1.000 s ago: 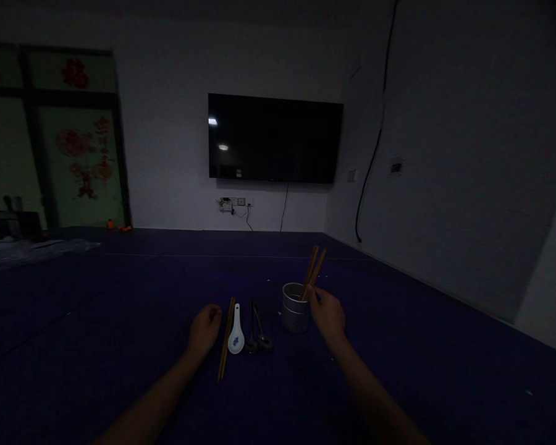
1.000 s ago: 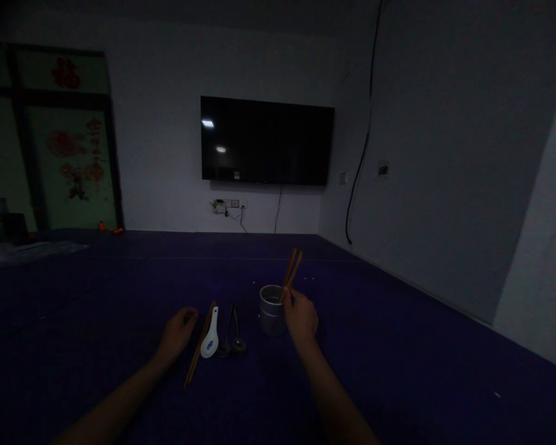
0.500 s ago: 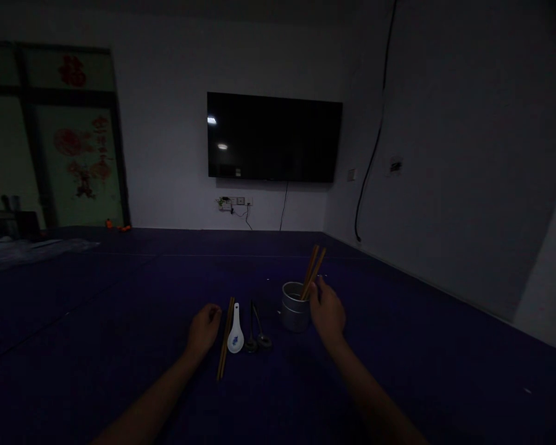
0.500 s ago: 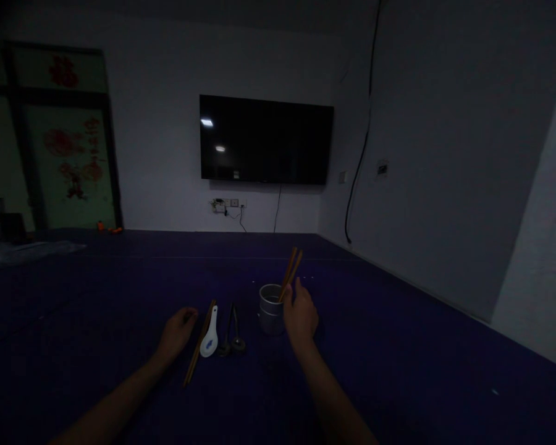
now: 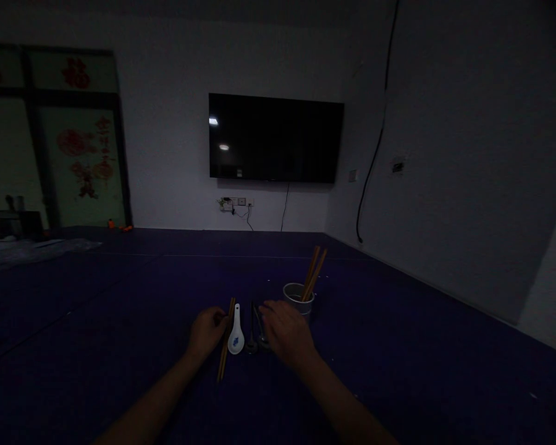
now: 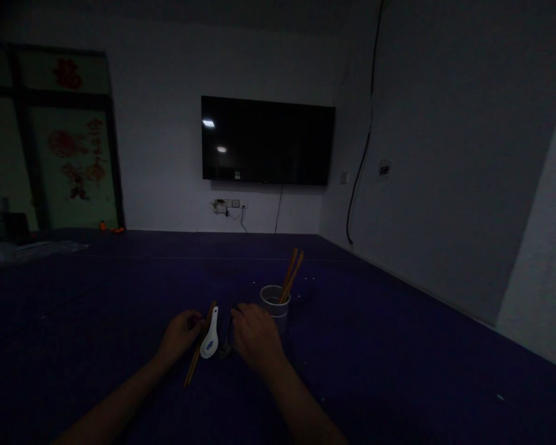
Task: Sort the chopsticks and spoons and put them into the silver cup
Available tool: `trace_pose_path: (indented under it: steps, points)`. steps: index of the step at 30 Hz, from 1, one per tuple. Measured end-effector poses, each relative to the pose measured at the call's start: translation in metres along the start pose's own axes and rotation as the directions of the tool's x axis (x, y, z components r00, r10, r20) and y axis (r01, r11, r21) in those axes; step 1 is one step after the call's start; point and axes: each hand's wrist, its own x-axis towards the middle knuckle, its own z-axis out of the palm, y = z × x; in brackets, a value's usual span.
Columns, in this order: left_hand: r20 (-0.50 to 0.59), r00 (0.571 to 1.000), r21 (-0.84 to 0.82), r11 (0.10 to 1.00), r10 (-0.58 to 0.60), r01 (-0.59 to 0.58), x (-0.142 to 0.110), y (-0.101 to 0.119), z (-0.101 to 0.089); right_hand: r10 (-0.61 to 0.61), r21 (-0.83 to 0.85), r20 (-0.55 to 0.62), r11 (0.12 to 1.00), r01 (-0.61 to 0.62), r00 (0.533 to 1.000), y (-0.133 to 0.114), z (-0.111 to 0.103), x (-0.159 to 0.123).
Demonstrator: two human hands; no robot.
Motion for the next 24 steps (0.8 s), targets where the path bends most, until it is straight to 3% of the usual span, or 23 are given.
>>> trace_pose_path:
  steps: [4,10,14,24]
  points:
    - [0.041,0.998,0.072,0.996,0.044,-0.046,0.000,0.000,0.001,-0.004,0.079,0.229,0.997,-0.014,0.973,-0.020,0.011,-0.005]
    - [0.052,0.996,0.216,0.973,0.074,-0.084,-0.006,0.008,-0.002,0.032,0.169,0.497,0.977,-0.133,0.867,-0.021,0.017,-0.008]
    - [0.056,0.994,0.249,0.963,0.093,-0.104,-0.009,0.012,-0.004,0.070,0.203,0.558,0.955,-0.218,0.827,-0.021,0.016,-0.007]
    - [0.076,0.995,0.253,0.964,0.068,-0.085,-0.008,0.014,-0.005,0.052,0.239,0.568,0.945,-0.225,0.821,-0.024,0.019,-0.008]
